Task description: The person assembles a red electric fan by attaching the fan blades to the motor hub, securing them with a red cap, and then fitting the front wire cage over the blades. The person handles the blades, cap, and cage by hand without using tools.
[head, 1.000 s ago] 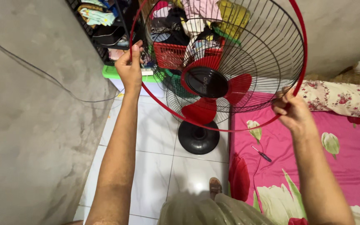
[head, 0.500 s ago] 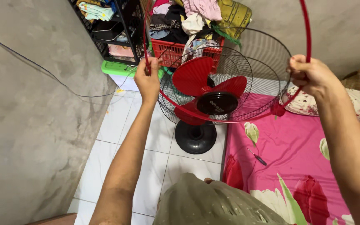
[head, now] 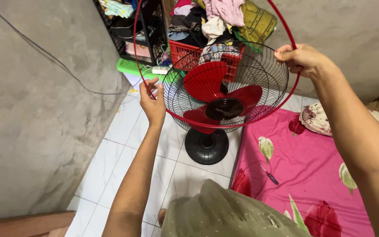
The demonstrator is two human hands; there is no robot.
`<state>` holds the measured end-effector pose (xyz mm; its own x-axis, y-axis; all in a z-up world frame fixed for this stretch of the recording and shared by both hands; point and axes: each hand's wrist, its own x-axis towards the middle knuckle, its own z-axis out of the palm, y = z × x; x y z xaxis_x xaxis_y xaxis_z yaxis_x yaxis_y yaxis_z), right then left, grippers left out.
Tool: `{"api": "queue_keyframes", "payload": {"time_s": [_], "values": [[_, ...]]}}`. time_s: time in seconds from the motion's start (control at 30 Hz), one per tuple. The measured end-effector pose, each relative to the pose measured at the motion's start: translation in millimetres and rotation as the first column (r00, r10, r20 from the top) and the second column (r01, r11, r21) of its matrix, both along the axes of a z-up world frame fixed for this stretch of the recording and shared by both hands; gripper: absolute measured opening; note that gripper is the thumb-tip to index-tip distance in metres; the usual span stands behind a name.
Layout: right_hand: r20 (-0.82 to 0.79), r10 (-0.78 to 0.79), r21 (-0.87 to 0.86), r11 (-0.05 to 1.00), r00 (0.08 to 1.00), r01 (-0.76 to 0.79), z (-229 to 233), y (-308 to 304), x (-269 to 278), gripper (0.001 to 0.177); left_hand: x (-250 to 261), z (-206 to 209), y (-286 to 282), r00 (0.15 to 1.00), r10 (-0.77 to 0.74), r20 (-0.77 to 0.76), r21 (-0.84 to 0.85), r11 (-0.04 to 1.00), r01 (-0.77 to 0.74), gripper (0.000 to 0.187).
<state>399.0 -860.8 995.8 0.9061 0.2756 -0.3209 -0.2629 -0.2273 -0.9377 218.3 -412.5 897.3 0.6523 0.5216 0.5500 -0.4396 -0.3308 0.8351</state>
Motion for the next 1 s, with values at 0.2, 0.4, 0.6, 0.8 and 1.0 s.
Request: {"api": "queue_keyframes", "payload": {"time_s": [0.2,0.4,0.6,0.8,1.0], "values": [[-0.063,0.053,-0.133,0.989,0.997,-0.061,-16.2,27.9,28.7,0.009,-19.6,-31.8,-0.7,0.998,-0.001,-0.062,-0.147,0.989,-0.008,0.050],[-0.077,0.077,-0.181,0.979,0.994,-0.090,-28.4,46.4,47.5,0.011,-45.6,-77.3,-8.3,0.966,0.140,-0.217,-0.094,0.982,-0.163,0.068],[-0.028,0.119,-0.246,0.962,0.993,-0.122,-43.8,63.5,63.3,0.012,-76.8,-154.5,-10.6,0.869,0.248,-0.428,0.013,0.963,-0.269,0.069],[0.033,0.187,-0.332,0.929,0.982,-0.165,-77.5,81.6,82.9,0.014,-80.1,-242.4,-9.2,0.768,0.313,-0.558,0.136,0.948,-0.288,0.065],[0.028,0.299,-0.098,0.950,0.954,-0.295,-90.1,74.2,103.1,0.014,-51.7,-267.1,-2.4,0.701,0.180,-0.691,0.043,0.977,-0.208,0.067]]}}
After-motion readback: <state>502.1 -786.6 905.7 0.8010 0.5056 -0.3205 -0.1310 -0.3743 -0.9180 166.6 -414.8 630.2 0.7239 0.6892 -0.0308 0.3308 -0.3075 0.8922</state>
